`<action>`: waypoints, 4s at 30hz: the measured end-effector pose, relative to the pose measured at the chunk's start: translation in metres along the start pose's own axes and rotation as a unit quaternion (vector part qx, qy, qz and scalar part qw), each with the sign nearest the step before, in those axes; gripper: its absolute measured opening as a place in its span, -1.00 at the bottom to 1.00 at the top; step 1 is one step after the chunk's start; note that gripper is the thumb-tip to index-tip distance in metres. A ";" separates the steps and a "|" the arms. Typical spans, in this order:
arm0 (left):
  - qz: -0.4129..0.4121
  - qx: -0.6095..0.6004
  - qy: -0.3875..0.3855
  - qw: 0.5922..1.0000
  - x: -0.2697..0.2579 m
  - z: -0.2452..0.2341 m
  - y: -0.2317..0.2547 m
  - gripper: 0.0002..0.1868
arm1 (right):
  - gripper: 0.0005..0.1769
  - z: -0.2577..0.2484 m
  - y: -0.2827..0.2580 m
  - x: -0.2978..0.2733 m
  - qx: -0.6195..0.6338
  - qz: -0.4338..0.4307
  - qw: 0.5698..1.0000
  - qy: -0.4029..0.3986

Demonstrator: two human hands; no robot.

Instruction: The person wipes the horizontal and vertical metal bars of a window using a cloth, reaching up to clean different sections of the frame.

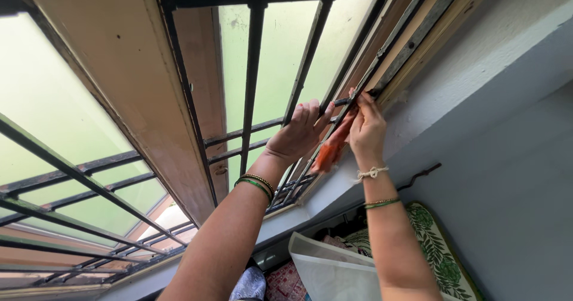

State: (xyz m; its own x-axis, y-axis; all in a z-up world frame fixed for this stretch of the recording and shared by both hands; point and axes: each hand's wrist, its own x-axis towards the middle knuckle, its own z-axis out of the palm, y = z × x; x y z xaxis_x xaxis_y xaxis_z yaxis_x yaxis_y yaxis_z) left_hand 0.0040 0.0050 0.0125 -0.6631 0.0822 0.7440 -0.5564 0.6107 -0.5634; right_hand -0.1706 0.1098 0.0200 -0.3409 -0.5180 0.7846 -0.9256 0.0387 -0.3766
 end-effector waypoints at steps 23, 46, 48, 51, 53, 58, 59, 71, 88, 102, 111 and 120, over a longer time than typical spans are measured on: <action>0.010 0.002 0.008 1.000 0.000 0.005 0.002 -0.47 | -0.69 -0.035 -0.048 0.062 0.123 -0.148 0.950 0.247; -0.002 -0.001 -0.004 1.000 -0.002 0.007 0.004 -0.47 | -0.48 0.017 -0.056 0.026 0.053 0.009 0.980 0.189; -0.008 0.004 0.010 1.000 -0.001 0.007 0.004 -0.47 | -0.42 0.000 -0.081 0.037 0.101 0.038 0.962 0.251; -0.008 -0.006 0.015 1.000 -0.005 0.009 0.005 -0.52 | -0.48 0.007 -0.115 0.083 0.147 -0.132 0.948 0.249; -0.021 0.026 0.053 0.998 -0.005 0.010 0.007 -0.58 | -0.47 0.019 -0.131 0.114 0.125 -0.111 0.950 0.263; -0.011 0.014 0.060 0.998 -0.005 0.010 0.005 -0.61 | -0.38 0.017 -0.142 0.133 0.123 -0.099 0.951 0.266; -0.014 0.008 0.064 0.998 -0.005 0.011 0.006 -0.63 | -0.39 0.017 -0.143 0.131 0.164 -0.078 0.950 0.253; 0.037 0.117 -0.094 0.988 -0.016 0.042 0.031 -0.44 | -0.72 0.045 -0.110 0.083 0.149 -0.039 0.965 0.210; 0.012 0.058 -0.222 0.973 -0.002 -0.013 0.014 -0.31 | -0.72 0.041 -0.102 0.019 -0.155 0.031 0.985 0.070; -0.322 -0.351 0.102 0.873 -0.040 -0.104 -0.089 -0.23 | -0.58 0.055 -0.114 -0.004 -0.182 0.028 0.976 0.114; -0.326 -0.406 -0.051 0.852 -0.058 -0.043 -0.091 -0.38 | -0.45 0.064 -0.057 0.093 -0.402 -0.026 0.888 0.223; -0.319 -0.411 -0.007 0.854 -0.059 -0.036 -0.090 -0.34 | -0.56 0.090 -0.083 0.075 0.125 -0.049 0.964 0.230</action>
State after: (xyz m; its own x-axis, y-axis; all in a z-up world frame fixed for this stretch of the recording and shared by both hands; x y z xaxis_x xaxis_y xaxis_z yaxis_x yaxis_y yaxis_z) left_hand 0.1116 -0.0263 0.0325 -0.3655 -0.4803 0.7973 -0.2717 0.8743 0.4021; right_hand -0.1042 -0.0089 0.0654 -0.3438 -0.0738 0.9362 -0.9082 -0.2272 -0.3514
